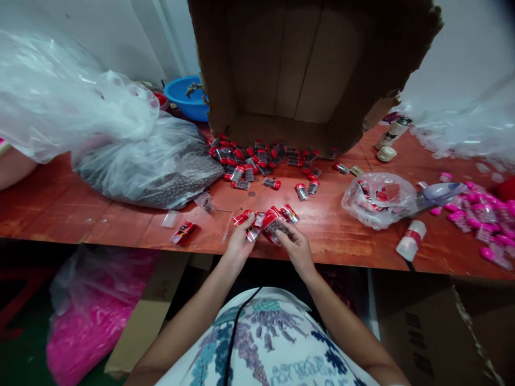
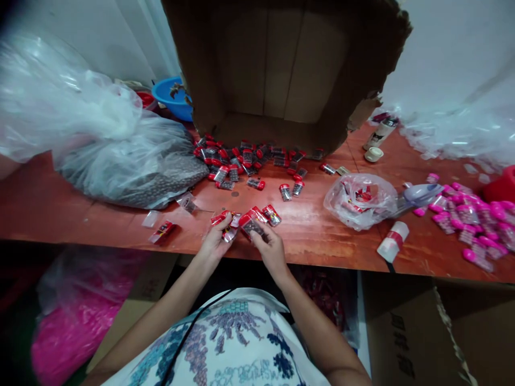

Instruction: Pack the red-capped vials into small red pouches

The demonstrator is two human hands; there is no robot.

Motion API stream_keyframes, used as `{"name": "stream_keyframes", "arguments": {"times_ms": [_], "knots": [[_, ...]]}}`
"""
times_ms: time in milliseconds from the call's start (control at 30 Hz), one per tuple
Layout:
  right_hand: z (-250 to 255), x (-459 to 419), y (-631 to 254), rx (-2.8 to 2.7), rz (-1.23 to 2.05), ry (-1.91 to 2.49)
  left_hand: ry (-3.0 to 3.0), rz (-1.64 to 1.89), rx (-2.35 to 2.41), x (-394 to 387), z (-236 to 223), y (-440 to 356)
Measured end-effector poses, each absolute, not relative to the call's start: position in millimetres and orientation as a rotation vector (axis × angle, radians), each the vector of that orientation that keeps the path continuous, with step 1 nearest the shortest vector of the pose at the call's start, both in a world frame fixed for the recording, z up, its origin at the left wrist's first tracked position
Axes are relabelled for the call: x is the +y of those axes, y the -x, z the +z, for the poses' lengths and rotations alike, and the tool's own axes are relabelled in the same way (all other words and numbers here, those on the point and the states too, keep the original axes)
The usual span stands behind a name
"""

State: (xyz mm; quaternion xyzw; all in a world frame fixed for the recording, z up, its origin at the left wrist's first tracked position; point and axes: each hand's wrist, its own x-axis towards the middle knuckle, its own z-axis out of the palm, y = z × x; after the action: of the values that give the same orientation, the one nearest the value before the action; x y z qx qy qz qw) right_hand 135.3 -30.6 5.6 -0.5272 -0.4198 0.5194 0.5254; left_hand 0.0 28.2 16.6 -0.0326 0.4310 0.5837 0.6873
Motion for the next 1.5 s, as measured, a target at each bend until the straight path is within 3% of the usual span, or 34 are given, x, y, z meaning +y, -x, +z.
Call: {"name": "stream_keyframes", "arguments": {"times_ms": [267, 567, 767, 933, 1133, 1500], "knots": [[4.6, -29.5, -130.4, -0.959, 1.425, 1.177, -0.206, 1.399, 0.967, 19.9, 14.7, 2.7], [8.0, -33.8, -132.1, -1.128, 1.204, 1.227, -0.512, 1.349, 0.98, 8.4, 25.3, 2.5], [6.7, -36.5, -131.0, -0.978, 1.349, 1.188, -0.616, 1.258, 0.981, 7.4, 29.5, 3.2], [3.1, -42.4, -127.3, -1.113, 1.068, 1.3, -0.695, 1.263, 1.054, 6.7, 30.9, 2.6], [3.4, -40.3, -131.1, -0.838, 1.397, 1.169, -0.619, 1.219, 0.972, 7.4, 30.5, 4.0], [7.1, -44.7, -143.8, -0.702, 1.55, 1.16, -0.579, 1.162, 0.92, 3.2, 33.2, 6.4]]}}
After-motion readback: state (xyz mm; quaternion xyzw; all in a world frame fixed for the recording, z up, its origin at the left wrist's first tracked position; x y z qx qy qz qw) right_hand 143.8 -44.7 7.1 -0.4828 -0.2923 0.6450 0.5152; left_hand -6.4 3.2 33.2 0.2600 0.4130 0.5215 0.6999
